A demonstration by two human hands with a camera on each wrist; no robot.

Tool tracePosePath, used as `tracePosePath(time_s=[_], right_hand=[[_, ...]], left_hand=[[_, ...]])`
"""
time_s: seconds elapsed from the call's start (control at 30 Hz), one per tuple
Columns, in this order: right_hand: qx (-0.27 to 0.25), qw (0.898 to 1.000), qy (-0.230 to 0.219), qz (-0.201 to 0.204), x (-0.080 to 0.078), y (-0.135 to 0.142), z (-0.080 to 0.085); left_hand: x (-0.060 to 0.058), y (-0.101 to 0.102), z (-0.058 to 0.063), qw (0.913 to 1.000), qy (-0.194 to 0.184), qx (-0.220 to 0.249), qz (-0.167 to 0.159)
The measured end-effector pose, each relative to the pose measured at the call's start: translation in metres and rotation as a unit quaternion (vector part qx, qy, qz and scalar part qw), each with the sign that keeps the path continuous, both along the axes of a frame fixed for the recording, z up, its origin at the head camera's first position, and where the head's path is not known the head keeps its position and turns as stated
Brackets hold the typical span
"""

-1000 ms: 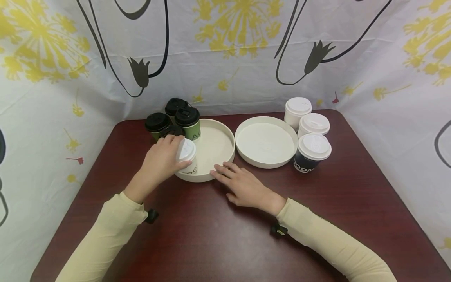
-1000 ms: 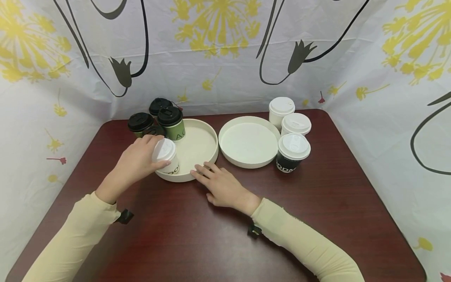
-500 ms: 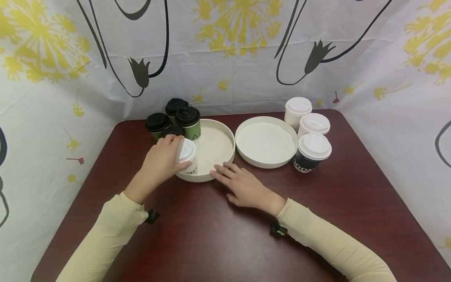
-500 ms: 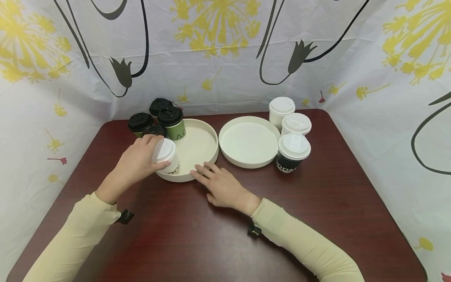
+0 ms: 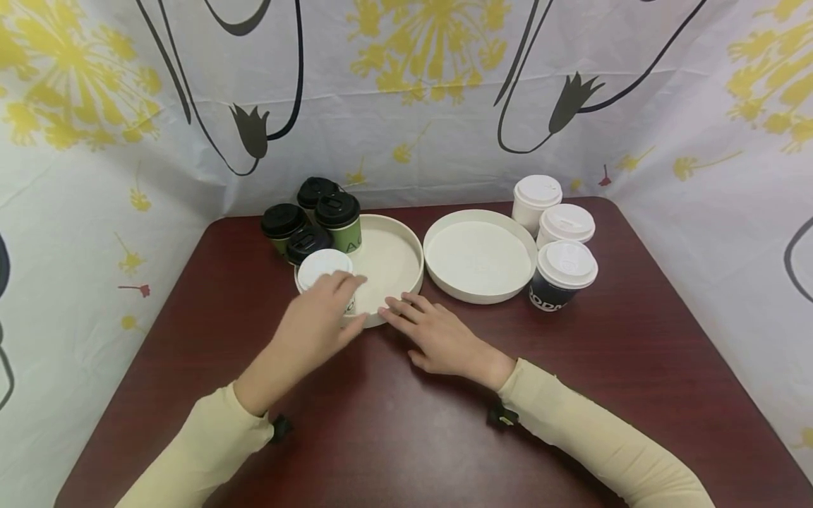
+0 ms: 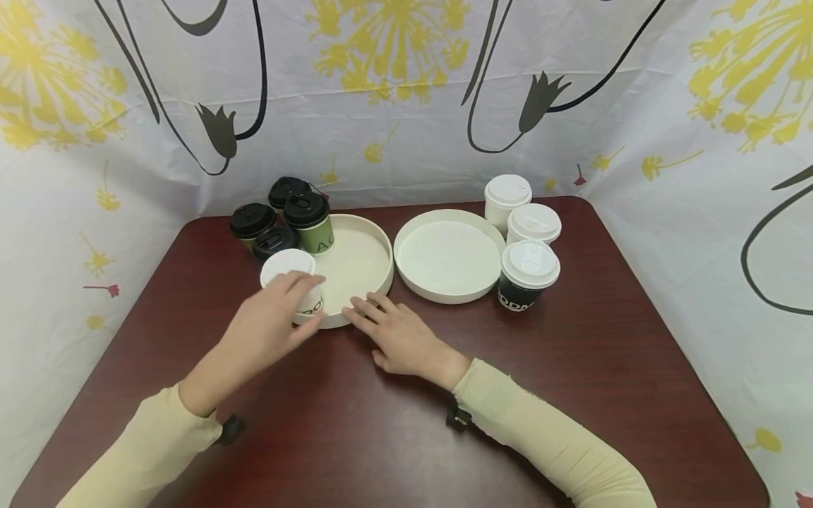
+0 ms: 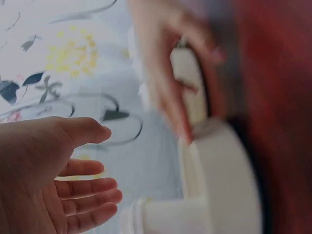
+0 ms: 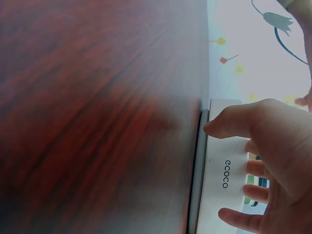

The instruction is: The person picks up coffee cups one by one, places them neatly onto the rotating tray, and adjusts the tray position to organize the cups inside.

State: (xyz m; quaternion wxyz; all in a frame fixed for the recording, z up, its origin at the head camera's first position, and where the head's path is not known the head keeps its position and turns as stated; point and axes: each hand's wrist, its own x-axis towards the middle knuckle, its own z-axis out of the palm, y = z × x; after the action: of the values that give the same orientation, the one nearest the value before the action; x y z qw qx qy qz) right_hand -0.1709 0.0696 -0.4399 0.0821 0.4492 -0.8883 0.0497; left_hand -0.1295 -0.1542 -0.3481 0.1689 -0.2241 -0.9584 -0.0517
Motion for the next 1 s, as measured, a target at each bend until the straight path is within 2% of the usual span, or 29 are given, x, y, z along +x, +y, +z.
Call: tracePosePath(time_s=[0.1,0.27,0.37,0.6,1.0], right_hand=[[0.003,1.000,-0.002,-0.002,0.000,0.000,-0.001],[0.007,1.000,-0.011,-0.004,0.001,0.000,-0.001],[0.008,1.000,-0.016,-0.004,0.002,-0.001,-0.002],[-0.006,1.000,-0.017,0.008,-0.002,0.003,-0.004],[-0.022,1.000,-0.010,0.020,-0.018,0.017,0.001]], left_hand=[[0.009,0.007,-0.014,0.9992,-0.029,-0.028,-0.003],[0.016,0.011,-0.038,0.9931,-0.086,-0.078,0.013],[0.019,0.012,-0.045,0.9915,-0.092,-0.090,0.020],[0.020,0.016,-0.052,0.9938,-0.057,-0.095,0.014],[0.021,0.017,-0.049,0.9918,-0.071,-0.104,0.023]])
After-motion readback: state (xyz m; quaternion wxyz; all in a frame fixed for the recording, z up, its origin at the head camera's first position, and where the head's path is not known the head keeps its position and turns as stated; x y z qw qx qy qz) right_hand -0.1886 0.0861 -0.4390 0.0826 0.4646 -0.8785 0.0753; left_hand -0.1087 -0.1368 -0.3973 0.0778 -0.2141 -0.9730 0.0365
